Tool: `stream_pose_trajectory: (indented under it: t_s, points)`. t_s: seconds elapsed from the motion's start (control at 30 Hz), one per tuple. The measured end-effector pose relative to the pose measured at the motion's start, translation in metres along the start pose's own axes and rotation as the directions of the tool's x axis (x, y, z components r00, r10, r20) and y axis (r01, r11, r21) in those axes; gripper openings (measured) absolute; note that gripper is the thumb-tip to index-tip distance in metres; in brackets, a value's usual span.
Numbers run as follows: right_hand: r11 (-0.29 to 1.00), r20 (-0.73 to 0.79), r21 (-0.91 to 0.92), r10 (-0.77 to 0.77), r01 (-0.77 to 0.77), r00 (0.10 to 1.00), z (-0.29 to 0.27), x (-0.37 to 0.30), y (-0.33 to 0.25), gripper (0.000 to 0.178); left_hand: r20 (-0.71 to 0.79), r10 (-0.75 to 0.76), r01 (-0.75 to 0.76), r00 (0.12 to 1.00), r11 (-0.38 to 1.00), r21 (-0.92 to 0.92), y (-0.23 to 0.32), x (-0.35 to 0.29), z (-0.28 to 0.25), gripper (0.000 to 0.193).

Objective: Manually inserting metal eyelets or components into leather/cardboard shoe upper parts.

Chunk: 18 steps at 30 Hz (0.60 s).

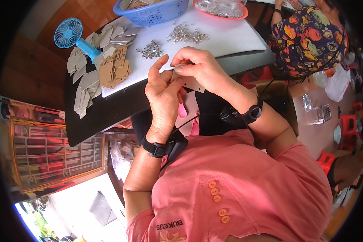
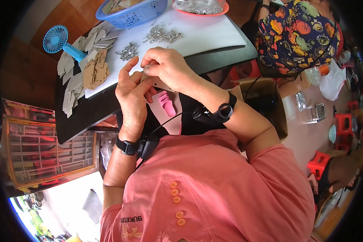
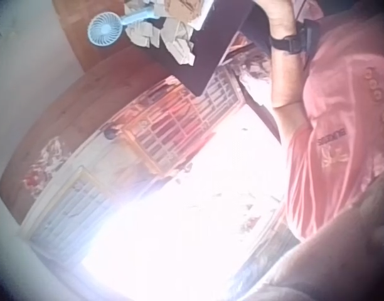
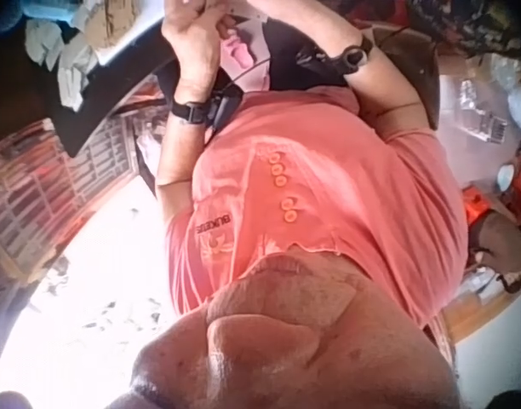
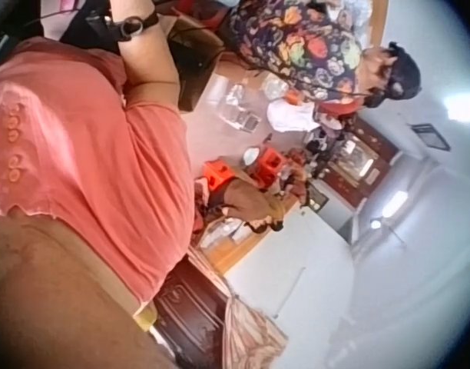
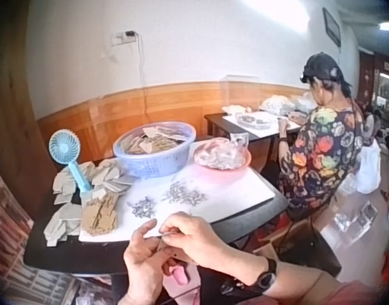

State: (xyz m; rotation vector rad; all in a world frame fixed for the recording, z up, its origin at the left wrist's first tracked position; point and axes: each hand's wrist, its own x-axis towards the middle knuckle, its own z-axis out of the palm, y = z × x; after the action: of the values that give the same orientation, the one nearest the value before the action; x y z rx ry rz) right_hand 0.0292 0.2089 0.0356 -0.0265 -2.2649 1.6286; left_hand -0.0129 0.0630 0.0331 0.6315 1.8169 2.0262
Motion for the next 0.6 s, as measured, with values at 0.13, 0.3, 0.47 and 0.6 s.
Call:
stream_pose_trajectory:
  t_s: [0.13, 0.3, 0.47, 0.6]
  points:
    - [0.997, -0.01, -0.077, 0.001, -0.002, 1.0, 0.002, -0.001, -0.005, 0.01, 0.012, 0.02, -0.02, 1.0, 1.0, -0.007, 0.003, -0.002, 0.001, 0.057]
    - [0.996, 0.051, -0.023, 0.083, -0.082, 0.995, -0.003, -0.001, -0.008, 0.01, 0.005, 0.044, -0.044, 0.999, 0.999, -0.018, 0.002, -0.003, 0.003, 0.057]
    - [1.0, 0.069, -0.013, 0.021, -0.02, 0.997, -0.004, 0.0, 0.001, 0.011, 0.017, 0.052, -0.052, 0.998, 0.998, -0.042, 0.002, -0.003, 0.001, 0.056]
    - [0.995, 0.065, 0.087, 0.044, -0.049, 0.997, -0.005, -0.001, 0.004, 0.011, 0.025, 0.032, -0.031, 0.999, 0.999, -0.038, 0.007, -0.004, 0.003, 0.054]
